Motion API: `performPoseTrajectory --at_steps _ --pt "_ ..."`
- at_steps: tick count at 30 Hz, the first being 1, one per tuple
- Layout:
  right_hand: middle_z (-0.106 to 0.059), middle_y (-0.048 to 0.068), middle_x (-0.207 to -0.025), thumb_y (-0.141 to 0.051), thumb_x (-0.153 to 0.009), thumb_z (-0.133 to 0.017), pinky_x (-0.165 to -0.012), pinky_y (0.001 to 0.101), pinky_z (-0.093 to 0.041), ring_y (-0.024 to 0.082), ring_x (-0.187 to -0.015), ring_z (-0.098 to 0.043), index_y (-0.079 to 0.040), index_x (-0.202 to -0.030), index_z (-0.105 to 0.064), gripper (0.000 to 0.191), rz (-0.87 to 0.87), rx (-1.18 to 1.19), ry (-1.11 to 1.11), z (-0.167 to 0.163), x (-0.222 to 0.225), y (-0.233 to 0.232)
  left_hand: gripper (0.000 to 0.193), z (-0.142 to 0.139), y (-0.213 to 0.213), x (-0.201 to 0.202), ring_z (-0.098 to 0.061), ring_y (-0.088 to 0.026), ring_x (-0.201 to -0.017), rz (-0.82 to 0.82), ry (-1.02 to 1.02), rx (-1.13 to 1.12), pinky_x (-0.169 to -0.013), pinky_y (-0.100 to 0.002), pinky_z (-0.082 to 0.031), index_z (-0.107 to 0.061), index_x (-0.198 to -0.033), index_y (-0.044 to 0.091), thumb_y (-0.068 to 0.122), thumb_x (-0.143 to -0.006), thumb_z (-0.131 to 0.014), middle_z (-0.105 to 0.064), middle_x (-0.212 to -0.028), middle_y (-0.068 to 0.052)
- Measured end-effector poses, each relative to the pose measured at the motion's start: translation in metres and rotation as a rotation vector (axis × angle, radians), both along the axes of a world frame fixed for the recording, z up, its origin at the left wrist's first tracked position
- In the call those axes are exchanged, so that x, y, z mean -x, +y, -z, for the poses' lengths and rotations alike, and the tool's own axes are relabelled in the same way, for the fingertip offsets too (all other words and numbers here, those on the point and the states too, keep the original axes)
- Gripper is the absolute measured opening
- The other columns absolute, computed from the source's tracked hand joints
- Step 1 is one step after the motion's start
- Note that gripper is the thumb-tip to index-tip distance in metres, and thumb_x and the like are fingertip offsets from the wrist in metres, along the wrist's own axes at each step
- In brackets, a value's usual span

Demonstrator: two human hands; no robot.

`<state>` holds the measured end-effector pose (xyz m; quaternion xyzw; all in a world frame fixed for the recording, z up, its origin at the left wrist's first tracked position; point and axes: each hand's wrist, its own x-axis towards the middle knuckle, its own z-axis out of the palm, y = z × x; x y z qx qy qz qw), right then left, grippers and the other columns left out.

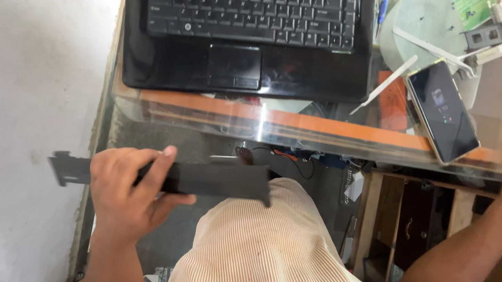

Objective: The person uses a screwdriver to unscrew and pry the keyboard off a partially disassembled laptop, works on the exposed internal components, brushes the keyboard clean, and presses the keyboard back into the laptop frame, aligning it along the top edge.

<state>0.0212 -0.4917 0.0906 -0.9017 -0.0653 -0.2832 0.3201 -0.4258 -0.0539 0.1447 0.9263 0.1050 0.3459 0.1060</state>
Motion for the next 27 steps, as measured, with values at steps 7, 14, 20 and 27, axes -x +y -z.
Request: performPoseTrajectory --at_steps 7,14,20,27 --pt "-0.065 0.017 -0.129 -0.012 -0.106 -0.077 -0.091 0.0352 -0.055 0.024 -0.106 -0.064 0.000 -0.132 -0.063 0.032 -0.500 -0.184 -0.137 -0.028 0.045 0.089 0.059 -0.018 0.001 -0.078 -0.056 -0.022 -0.104 -0.131 0.187 -0.308 -0.095 -0.046 -0.041 -0.054 -0.151 0.026 0.060 -0.104 -0.061 -0.060 -0.115 -0.001" --pt "-0.062 0.018 -0.119 -0.037 -0.072 -0.096 -0.080 0.0398 -0.057 0.030 -0.102 -0.065 -0.001 -0.122 -0.059 0.072 -1.115 0.020 -0.249 -0.055 0.107 0.218 0.055 -0.017 0.014 -0.137 -0.055 -0.021 -0.103 -0.037 0.164 -0.391 -0.095 -0.044 -0.042 -0.053 -0.156 0.022 0.052 -0.111 -0.060 -0.057 -0.113 -0.002" --pt "-0.069 0.011 -0.120 -0.036 -0.078 -0.099 -0.086 0.0394 -0.057 0.027 -0.102 -0.068 -0.001 -0.123 -0.070 0.063 -1.104 0.212 -0.231 -0.094 0.101 0.260 0.048 -0.027 0.030 -0.151 -0.055 -0.020 -0.104 0.038 0.222 -0.337 -0.097 -0.044 -0.042 -0.055 -0.154 0.018 0.036 -0.109 -0.059 -0.058 -0.114 -0.001" --pt "-0.073 0.009 -0.110 -0.040 -0.069 -0.092 -0.077 0.0374 -0.056 0.026 -0.089 -0.068 -0.003 -0.109 -0.075 0.058 -1.048 0.587 -0.216 -0.126 0.110 0.290 0.046 -0.027 0.055 -0.160 -0.057 -0.019 -0.103 0.186 0.168 -0.335 -0.092 -0.039 -0.045 -0.057 -0.149 0.006 0.029 -0.110 -0.062 -0.062 -0.117 -0.005"
